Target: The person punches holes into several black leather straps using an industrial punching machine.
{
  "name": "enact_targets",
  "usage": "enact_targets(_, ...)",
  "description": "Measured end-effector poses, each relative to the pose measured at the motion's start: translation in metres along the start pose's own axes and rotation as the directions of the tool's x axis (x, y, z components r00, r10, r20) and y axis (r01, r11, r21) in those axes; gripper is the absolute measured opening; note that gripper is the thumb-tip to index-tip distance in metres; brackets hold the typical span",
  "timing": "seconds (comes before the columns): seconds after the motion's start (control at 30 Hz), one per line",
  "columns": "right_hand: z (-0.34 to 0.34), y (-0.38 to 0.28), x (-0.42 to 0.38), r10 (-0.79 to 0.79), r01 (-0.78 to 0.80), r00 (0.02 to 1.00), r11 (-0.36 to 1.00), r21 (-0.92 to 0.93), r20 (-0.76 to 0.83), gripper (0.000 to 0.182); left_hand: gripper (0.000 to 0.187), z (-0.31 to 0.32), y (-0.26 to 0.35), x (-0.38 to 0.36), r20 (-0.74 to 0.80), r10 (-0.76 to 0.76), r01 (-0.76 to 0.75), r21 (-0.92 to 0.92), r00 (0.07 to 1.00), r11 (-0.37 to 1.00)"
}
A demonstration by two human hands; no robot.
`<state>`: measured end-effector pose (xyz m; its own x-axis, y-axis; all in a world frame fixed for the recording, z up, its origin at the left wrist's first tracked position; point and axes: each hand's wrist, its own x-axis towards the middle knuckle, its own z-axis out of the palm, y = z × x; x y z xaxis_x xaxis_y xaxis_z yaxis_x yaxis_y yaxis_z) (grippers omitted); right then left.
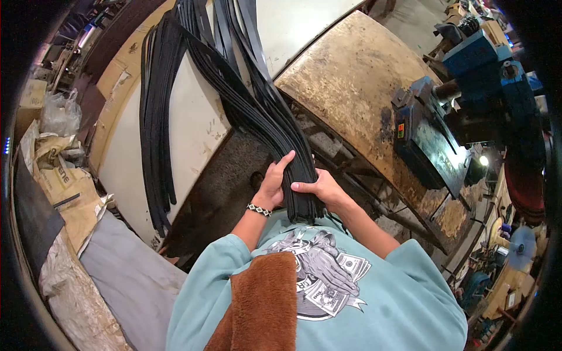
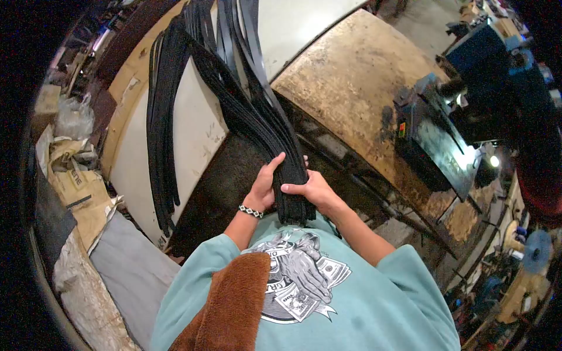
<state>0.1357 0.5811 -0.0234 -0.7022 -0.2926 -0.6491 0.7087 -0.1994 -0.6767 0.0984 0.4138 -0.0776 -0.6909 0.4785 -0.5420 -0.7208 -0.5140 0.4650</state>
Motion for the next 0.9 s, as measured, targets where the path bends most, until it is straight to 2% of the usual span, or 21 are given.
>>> enact_targets(0.1,0.003,0.009,0.001,-0.023,0.022,1.000,0.998,-0.053,-0.020,0.052,0.056,-0.006,-0.003,-0.009,0.072,0.017,-0.012,-0.072,0.997,0.997)
enact_targets(0.3,0.002,0.013,0.008,-0.002,0.001,1.000,0.990,-0.142,-0.008,0.050,0.059,-0.019,-0.008,-0.018,0.079,-0.012,0.020,-0.108,0.997,0.994)
enact_targets(0.47,0.003,0.022,0.014,-0.063,0.065,0.998,0.990,-0.125,0.025,0.052,0.062,-0.011,-0.009,-0.019,-0.020,0.046,-0.047,-0.047,0.999,0.998)
enact_targets(0.6,-0.002,0.021,0.017,-0.041,0.049,0.997,0.993,-0.109,0.071,0.056,0.062,0.001,-0.013,-0.007,-0.219,0.114,-0.107,0.044,0.969,0.993)
enact_targets(0.7,-0.005,0.005,0.007,-0.050,0.063,0.983,0.995,-0.072,0.174,0.065,0.060,-0.006,-0.019,0.009,-0.251,0.161,-0.107,0.215,0.954,0.971)
enact_targets(0.77,-0.010,0.014,0.014,-0.112,0.120,0.985,0.991,-0.055,0.130,0.065,0.063,0.024,-0.010,0.000,-0.395,0.311,-0.148,0.391,0.864,0.908)
enact_targets(0.8,-0.015,0.024,0.021,-0.085,0.089,0.993,0.995,-0.043,0.083,0.059,0.065,0.028,-0.011,0.003,-0.446,0.356,-0.127,0.465,0.821,0.876)
enact_targets(0.87,-0.018,0.026,0.022,0.025,-0.025,0.999,0.999,-0.023,0.022,0.049,0.067,0.024,-0.013,0.007,-0.357,0.315,-0.164,0.394,0.879,0.904)
enact_targets(0.9,-0.017,0.022,0.020,0.017,-0.019,1.000,0.995,-0.094,-0.016,0.048,0.062,0.020,-0.011,0.008,-0.320,0.237,-0.122,0.339,0.917,0.933)
